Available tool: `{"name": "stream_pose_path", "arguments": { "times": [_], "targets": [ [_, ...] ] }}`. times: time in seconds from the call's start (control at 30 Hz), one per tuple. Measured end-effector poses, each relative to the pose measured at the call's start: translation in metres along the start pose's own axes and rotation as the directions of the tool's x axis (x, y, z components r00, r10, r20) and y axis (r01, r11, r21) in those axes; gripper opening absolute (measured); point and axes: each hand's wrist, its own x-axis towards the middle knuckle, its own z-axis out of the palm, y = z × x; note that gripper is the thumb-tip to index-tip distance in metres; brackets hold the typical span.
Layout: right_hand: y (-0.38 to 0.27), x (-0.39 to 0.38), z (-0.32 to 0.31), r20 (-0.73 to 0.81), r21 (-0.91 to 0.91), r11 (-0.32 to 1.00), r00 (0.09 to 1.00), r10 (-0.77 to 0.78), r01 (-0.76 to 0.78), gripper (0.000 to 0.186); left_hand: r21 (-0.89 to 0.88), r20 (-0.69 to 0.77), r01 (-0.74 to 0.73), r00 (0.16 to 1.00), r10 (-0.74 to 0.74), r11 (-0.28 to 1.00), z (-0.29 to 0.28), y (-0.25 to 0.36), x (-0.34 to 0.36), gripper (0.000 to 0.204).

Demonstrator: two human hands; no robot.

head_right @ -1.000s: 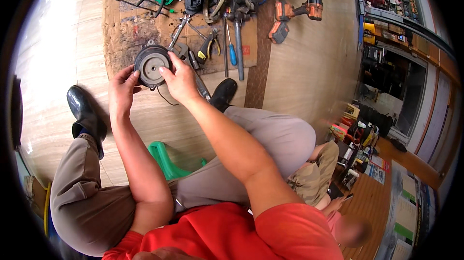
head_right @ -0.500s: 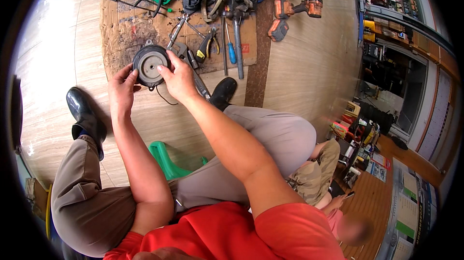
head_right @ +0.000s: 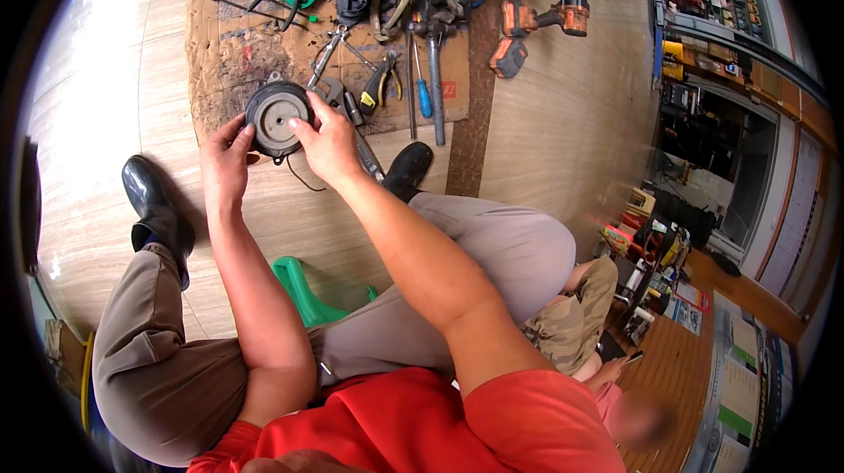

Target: The person removes a metal clutch plate from an AC compressor assembly by hand, handles small circular shims, and then places the components back together while seated near a variety of tools in a workshop.

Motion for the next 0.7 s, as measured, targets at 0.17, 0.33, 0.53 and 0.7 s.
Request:
{"name": "stream_pose_path", "arguments": {
  "times": [0.17, 0.33, 0.53, 0.7],
  "targets": [
    [0.0057, 0.0019, 0.0009, -0.01, 0.005, 1.0, 1.0, -0.02, 0.02, 0.055, 0.027, 0.008, 0.008, 1.0, -0.008, 1.0, 0.0006, 0.0014, -0.0012, 0.032],
    [0.0061, 0.0014, 0.0007, -0.01, 0.011, 1.0, 1.0, -0.019, 0.019, 0.055, 0.044, -0.015, 0.001, 1.0, 0.0, 0.999, 0.0021, 0.0024, -0.0016, 0.033],
    [0.0055, 0.0018, 0.0, -0.011, -0.015, 0.999, 0.999, -0.032, 0.032, 0.055, 0.026, -0.027, 0.007, 1.0, -0.006, 1.0, 0.0025, -0.0005, 0.0003, 0.033],
    [0.0083, 0.002, 0.001, -0.022, 0.033, 0.999, 1.0, -0.003, 0.004, 0.056, 0.063, -0.027, 0.019, 0.999, -0.017, 0.998, 0.0034, 0.0021, -0.0013, 0.033]
  ]
}}
